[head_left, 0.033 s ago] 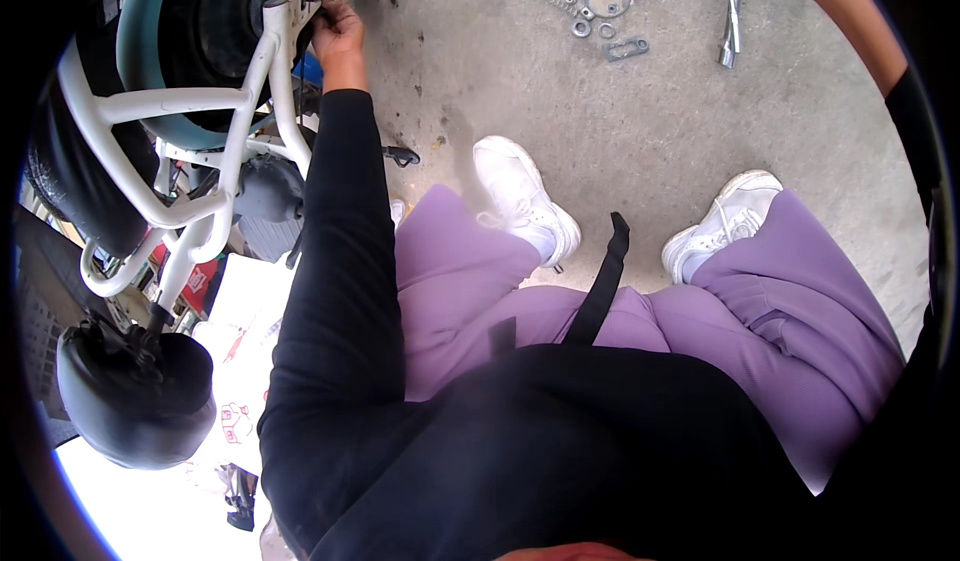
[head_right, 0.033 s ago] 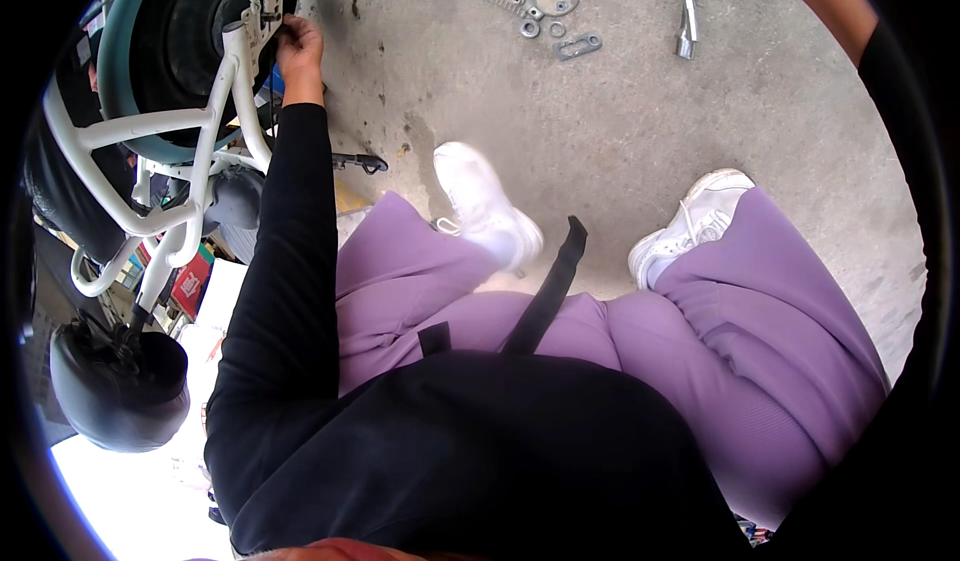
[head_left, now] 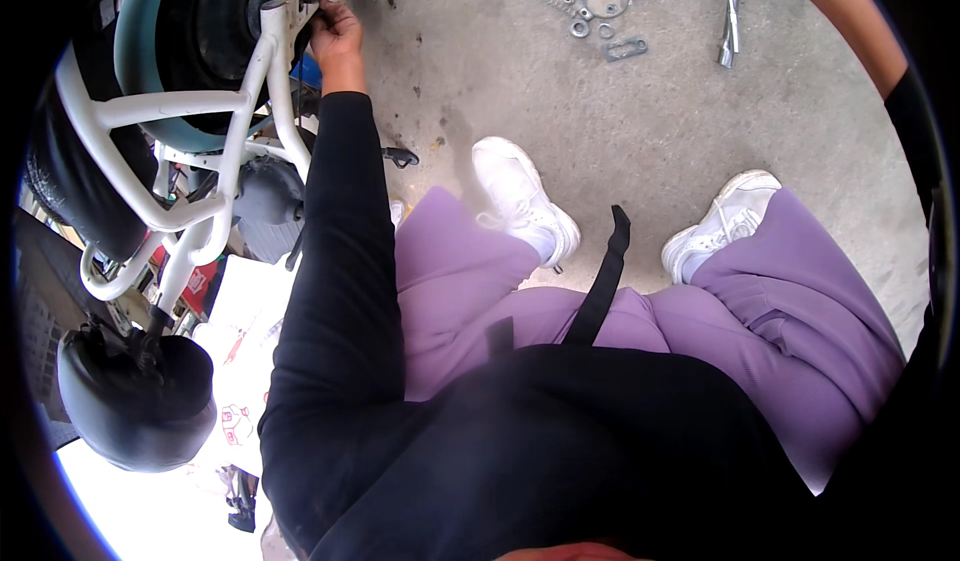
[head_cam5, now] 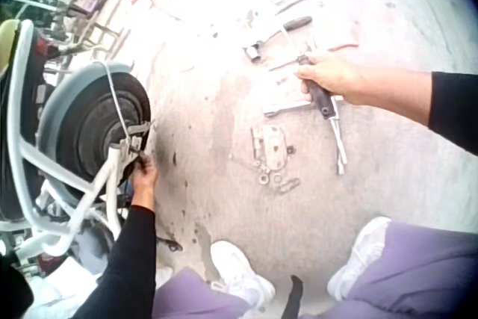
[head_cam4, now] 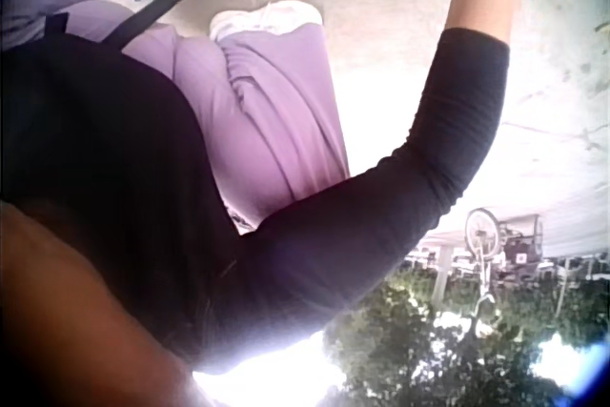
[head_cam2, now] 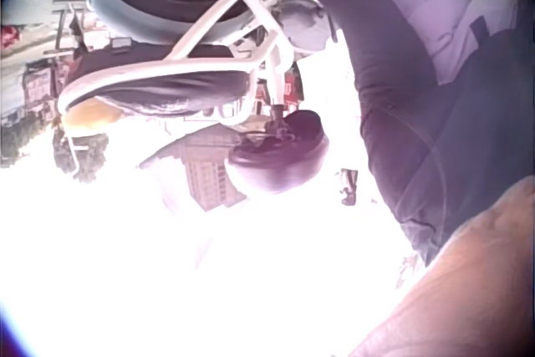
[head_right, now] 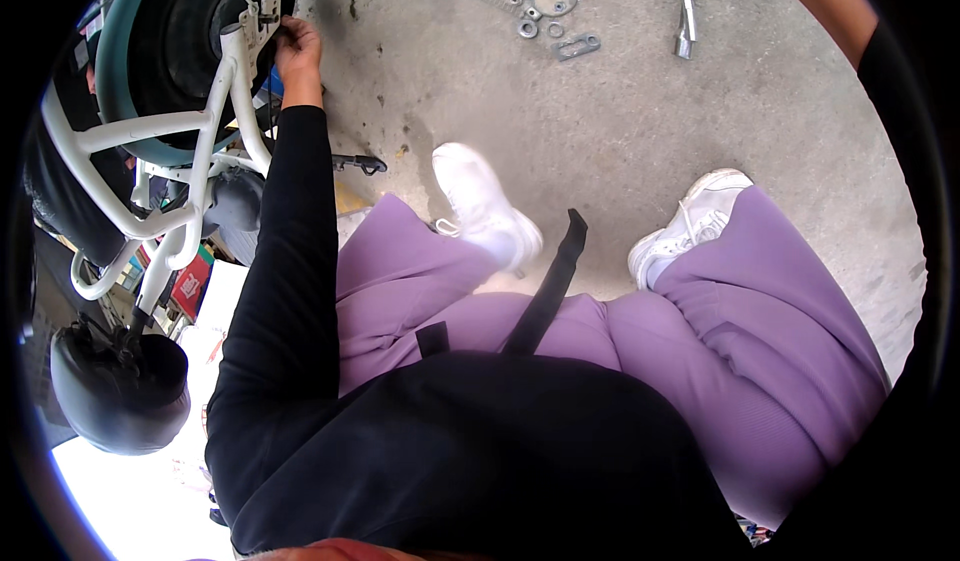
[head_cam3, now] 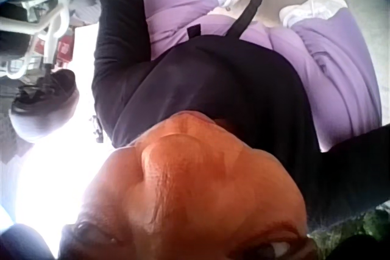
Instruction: The person sits on the ground and uses a screwdriver to tighten screws on a bicycle frame. They then use a wrench to adjust a bolt on the bicycle seat post and handle a small metal plate near the rear wheel.
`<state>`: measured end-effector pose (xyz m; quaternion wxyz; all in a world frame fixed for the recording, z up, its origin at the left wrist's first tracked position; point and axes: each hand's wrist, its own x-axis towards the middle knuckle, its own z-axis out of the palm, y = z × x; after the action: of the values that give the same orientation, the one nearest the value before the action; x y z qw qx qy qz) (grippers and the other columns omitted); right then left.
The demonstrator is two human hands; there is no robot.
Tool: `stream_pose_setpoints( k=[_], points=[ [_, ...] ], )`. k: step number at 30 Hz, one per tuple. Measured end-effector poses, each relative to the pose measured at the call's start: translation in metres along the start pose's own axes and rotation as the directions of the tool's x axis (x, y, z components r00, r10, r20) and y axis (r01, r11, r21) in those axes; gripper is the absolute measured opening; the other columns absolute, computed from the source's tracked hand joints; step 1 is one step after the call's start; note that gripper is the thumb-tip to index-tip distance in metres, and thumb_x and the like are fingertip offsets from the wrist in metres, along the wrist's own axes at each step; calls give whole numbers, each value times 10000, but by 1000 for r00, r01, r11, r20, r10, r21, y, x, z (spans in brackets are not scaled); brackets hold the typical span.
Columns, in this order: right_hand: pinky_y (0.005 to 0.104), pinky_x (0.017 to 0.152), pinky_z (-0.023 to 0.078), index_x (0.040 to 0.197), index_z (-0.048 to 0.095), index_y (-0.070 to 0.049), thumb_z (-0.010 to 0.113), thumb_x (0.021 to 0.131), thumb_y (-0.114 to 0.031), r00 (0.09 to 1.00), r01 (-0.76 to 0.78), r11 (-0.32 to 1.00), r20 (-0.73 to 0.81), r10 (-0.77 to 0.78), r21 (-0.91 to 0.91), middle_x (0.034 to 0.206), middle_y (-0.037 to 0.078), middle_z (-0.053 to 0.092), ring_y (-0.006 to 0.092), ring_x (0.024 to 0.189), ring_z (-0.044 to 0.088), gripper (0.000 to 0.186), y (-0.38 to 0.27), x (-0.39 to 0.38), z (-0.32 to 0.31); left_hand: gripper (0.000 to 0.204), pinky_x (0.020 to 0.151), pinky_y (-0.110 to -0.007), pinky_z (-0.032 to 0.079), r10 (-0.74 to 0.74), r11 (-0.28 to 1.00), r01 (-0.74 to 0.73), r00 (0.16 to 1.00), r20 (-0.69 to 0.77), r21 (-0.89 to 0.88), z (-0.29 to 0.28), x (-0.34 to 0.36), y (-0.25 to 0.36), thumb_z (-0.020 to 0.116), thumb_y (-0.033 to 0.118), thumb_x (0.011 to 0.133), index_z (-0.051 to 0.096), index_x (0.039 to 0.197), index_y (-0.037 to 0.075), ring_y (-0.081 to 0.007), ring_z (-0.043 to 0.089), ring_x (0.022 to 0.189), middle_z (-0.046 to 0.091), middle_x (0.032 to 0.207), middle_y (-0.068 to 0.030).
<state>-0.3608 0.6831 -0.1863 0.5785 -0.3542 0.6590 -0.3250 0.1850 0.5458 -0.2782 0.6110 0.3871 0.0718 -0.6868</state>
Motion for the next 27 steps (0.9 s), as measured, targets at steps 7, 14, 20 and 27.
stream_pose_setpoints(
  k=[7, 14, 20, 27],
  points=[
    [286, 541, 456, 787, 574, -19, 495, 870, -229, 977, 16, 971, 211, 36, -237, 686, 68, 600, 148, 597, 574, 239, 10, -8, 30, 246, 653, -329, 533, -33, 996, 31, 999, -18, -81, 0, 3, -9, 461, 216, 939, 584, 914, 4, -228, 638, 696, 645, 802, -119],
    [360, 591, 501, 770, 611, 3, 489, 878, -259, 925, 124, 855, 371, 84, -503, 665, 110, 621, 210, 619, 618, 309, 4, -24, 65, 304, 730, -373, 507, 12, 1000, -11, 999, 40, -20, -12, -9, 0, 428, 247, 959, 549, 1031, -22, -252, 613, 876, 618, 953, -172],
    [449, 693, 509, 754, 564, 114, 516, 878, -249, 971, 234, 405, 230, -58, -884, 782, 268, 621, 328, 799, 653, 387, 104, 23, 35, 458, 784, -392, 476, 2, 582, 157, 981, -195, 798, -9, -70, -78, 510, 376, 921, 500, 1173, -7, -279, 591, 976, 595, 1109, -142],
    [411, 632, 501, 801, 647, 2, 512, 836, -288, 863, 501, -90, 489, 125, -861, 723, 186, 637, 329, 681, 630, 322, 96, 27, 40, 798, 956, -381, 411, -156, -893, -256, 948, 279, 370, -28, -114, -96, 736, 392, 720, 389, 1333, 16, -321, 481, 1165, 462, 1300, -196]
  ],
)
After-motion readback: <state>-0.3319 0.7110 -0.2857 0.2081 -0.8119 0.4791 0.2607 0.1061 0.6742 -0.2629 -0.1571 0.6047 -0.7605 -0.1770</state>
